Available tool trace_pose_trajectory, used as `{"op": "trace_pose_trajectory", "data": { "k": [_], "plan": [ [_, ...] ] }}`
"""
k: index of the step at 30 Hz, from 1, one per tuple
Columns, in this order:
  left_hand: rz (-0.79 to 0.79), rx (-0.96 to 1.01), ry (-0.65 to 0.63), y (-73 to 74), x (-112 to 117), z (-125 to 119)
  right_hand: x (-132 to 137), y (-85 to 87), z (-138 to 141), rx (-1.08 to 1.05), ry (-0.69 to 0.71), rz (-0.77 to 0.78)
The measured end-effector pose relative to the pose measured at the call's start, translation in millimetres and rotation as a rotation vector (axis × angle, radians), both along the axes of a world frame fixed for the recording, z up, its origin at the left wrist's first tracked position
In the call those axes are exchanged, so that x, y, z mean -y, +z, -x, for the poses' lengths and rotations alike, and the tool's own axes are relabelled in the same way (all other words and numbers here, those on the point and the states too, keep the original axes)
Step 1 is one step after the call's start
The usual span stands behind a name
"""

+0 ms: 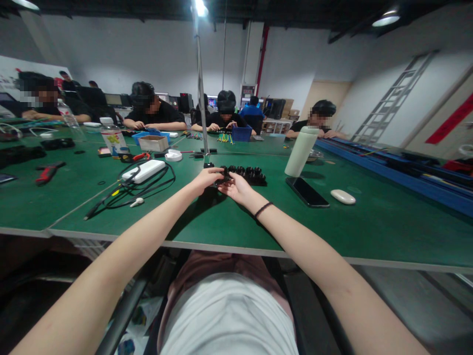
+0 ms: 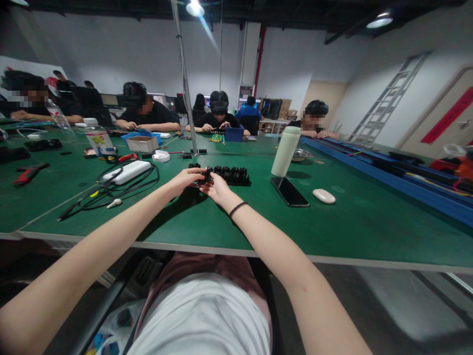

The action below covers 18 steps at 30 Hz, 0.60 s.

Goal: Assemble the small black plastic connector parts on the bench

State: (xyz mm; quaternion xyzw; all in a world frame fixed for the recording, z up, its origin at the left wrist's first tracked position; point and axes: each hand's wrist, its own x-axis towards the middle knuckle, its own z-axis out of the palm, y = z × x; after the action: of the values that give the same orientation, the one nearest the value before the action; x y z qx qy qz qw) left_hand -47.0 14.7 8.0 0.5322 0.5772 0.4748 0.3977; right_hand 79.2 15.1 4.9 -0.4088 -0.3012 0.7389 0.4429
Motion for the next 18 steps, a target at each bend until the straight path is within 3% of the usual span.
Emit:
{"op": "trace_pose_trajectory", "data": {
  "k": [18],
  "plan": [
    [-0.028, 0.034, -0.036, -0.6, 1.0, -1.1, 3.1, 0.6, 2.6, -0.015, -0.026, -0.012]
  ]
}}
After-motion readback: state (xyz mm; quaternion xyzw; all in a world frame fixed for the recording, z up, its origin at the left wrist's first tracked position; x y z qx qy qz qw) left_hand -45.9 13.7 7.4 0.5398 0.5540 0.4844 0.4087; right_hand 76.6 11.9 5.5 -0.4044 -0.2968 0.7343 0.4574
